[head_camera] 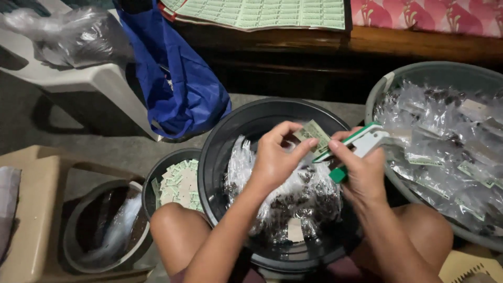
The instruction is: Stapling paper labels onto small plastic bags containing metal clips for retail packaging.
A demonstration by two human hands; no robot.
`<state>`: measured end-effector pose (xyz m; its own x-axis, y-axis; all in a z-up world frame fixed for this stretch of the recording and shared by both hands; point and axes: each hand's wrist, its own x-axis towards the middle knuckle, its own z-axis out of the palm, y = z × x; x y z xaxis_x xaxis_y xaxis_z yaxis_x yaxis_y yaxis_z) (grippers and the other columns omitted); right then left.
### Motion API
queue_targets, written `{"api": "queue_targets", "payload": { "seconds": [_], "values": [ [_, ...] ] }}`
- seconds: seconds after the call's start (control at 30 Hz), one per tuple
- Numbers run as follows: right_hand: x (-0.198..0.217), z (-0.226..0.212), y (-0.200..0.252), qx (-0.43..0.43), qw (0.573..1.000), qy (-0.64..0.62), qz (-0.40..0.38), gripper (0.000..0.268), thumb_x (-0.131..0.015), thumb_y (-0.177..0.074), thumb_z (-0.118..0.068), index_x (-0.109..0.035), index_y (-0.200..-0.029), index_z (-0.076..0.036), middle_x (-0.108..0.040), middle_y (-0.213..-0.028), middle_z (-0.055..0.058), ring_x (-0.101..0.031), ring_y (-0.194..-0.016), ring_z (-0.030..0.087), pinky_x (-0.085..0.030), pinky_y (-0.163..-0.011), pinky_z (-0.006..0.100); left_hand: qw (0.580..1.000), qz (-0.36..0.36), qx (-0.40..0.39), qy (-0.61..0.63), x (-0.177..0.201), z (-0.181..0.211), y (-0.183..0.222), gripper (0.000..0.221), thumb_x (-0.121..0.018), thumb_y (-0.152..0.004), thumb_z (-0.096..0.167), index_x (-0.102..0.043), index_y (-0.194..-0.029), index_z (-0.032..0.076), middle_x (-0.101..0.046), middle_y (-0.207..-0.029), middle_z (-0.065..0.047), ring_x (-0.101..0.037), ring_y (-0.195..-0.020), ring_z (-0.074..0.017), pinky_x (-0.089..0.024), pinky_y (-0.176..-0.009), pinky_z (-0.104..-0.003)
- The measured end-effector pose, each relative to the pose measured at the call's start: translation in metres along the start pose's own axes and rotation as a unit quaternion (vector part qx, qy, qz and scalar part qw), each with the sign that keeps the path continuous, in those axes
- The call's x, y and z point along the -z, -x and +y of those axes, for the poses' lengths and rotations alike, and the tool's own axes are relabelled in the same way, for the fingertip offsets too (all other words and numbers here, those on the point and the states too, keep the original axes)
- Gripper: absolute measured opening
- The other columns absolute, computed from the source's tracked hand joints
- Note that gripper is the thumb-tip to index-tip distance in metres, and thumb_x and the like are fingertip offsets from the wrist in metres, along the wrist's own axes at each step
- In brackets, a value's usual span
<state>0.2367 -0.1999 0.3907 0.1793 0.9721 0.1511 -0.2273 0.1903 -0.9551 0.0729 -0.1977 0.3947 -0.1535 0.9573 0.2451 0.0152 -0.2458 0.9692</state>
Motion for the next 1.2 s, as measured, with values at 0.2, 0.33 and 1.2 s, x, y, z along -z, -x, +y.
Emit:
{"api": "queue_targets", "payload": {
  "seconds": [0.2, 0.33, 1.2],
  "values": [
    [0.044, 0.004, -0.018, 0.113, 0.965, 0.235, -0.008, 0.020, -0.082, -0.085, -0.003, -0.068, -0.097, -0.009, -0.071, -0.091, 0.002, -0.063, -0.077, 0.009, -0.049, -0.079, 0.023, 0.977, 0.020, -0.166, -0.129, 0.030, 0.027, -0.028, 0.030, -0.085, -0.073, 0.004, -0.070, -0.096, 0.017, -0.070, -0.085, -0.002, -0.071, -0.083, -0.0189, -0.058, -0.078, -0.032],
    [0.031, 0.011, -0.018, 0.217, 0.928, 0.303, -0.021, 0.028, -0.085, -0.080, 0.006, -0.068, -0.098, -0.006, -0.074, -0.089, 0.009, -0.070, -0.079, 0.018, -0.053, -0.078, 0.029, 0.972, -0.010, -0.187, -0.145, 0.046, 0.048, -0.039, 0.028, -0.079, -0.076, 0.000, -0.070, -0.092, 0.020, -0.069, -0.079, 0.003, -0.070, -0.079, -0.0142, -0.056, -0.077, -0.029],
    [0.001, 0.021, -0.012, 0.290, 0.883, 0.364, -0.062, 0.026, -0.075, -0.081, 0.008, -0.068, -0.103, -0.005, -0.069, -0.085, 0.016, -0.070, -0.083, 0.039, -0.055, -0.074, 0.044, 0.976, -0.104, -0.165, -0.102, 0.037, 0.069, -0.020, 0.024, -0.073, -0.080, -0.004, -0.070, -0.094, 0.014, -0.070, -0.084, -0.001, -0.073, -0.083, -0.0169, -0.061, -0.079, -0.032]
  ]
}}
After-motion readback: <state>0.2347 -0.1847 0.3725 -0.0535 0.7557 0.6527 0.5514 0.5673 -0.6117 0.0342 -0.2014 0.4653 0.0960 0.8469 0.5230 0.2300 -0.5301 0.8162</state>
